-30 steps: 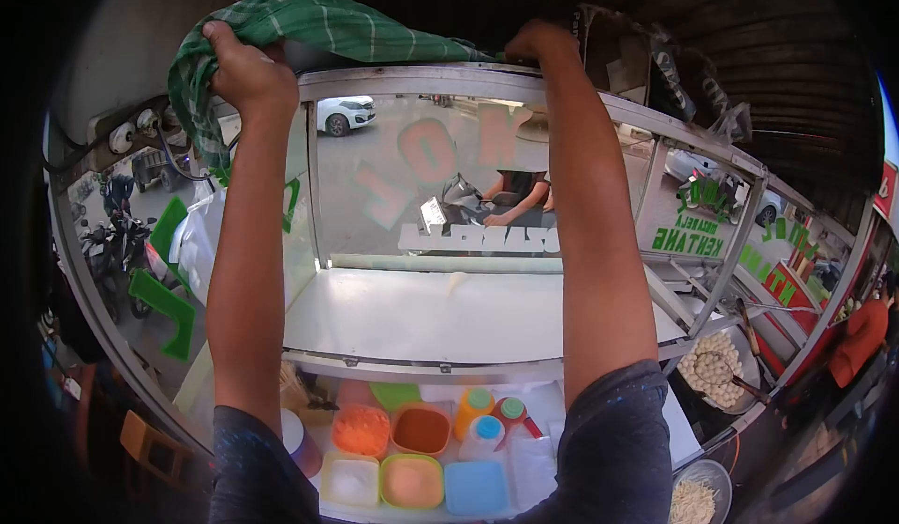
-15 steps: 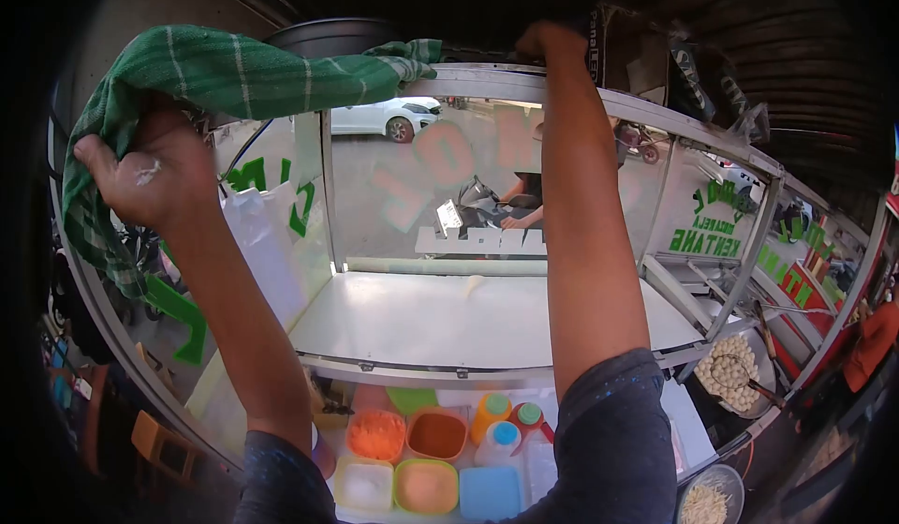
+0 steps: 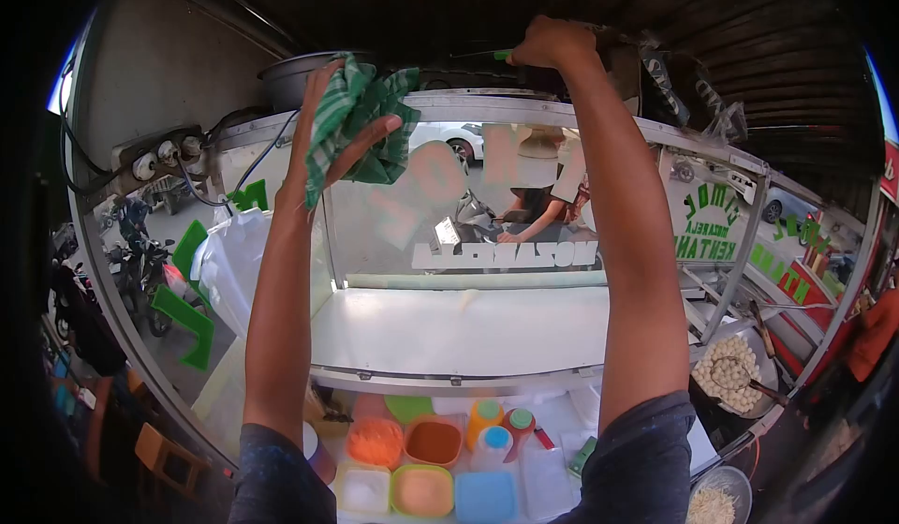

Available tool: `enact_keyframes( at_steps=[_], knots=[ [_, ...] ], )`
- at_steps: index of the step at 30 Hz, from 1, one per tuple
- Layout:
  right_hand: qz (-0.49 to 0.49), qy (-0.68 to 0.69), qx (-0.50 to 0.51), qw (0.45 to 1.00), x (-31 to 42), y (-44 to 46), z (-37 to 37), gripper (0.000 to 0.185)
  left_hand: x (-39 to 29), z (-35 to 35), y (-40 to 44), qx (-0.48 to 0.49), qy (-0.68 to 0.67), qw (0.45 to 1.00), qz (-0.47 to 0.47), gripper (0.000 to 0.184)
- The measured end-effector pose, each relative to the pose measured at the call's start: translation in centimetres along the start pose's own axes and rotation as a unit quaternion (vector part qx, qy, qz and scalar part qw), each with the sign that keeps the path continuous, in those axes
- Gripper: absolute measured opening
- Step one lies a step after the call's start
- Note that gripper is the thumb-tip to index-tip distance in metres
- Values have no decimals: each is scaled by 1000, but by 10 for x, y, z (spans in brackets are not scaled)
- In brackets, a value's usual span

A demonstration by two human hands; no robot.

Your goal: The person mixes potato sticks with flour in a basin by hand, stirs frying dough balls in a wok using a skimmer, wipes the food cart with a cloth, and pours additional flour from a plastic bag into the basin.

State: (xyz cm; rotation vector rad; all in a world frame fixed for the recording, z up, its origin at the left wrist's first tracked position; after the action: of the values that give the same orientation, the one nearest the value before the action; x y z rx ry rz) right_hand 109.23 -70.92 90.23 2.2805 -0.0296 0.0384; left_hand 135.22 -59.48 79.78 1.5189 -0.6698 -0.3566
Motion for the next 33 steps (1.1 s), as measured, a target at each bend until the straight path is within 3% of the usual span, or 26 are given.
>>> enact_keyframes(
  at_steps=[4,6,9,16,19,22,25,28,31,32,33],
  knots=[
    [44,-51,121,990,12,28,64,58,10,34,2,92,172,981,21,71],
    [80,-51,137,986,11,39,89,47,15,37,5,138,183,973,9,65],
    [140,37,182,973,11,41,104,57,18,36,6,173,193,966,-6,58],
    [96,73,67,990,11,34,82,64,30,29,8,172,121,977,-37,52],
    [70,47,64,994,13,32,56,60,32,28,8,171,112,978,-36,50],
    [-20,-111,33,993,27,26,18,54,31,28,7,168,131,976,-39,49],
    [-69,-201,-14,977,46,37,22,38,30,28,7,172,130,975,-54,49],
    [-16,-142,-31,989,54,61,57,26,30,27,6,171,132,975,-54,49],
    [6,-104,-20,994,58,72,90,29,31,26,5,160,119,978,-59,49],
    [16,-56,-91,994,49,94,113,30,33,26,7,161,122,978,-58,49],
    [-4,-86,-61,994,51,95,114,30,34,27,7,164,123,977,-59,49]
  ],
)
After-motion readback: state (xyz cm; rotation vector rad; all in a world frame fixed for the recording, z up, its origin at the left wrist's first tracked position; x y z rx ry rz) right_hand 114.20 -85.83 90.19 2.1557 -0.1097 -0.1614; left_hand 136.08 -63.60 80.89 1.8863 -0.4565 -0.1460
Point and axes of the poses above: each hand's wrist, its own y-axis towards the middle knuckle, its own z-axis out of the palm, x = y × z, the point moved 8 cm from there along y, towards the middle knuckle, and after that the axes turned 6 degrees about z, right-handed, at the moved point
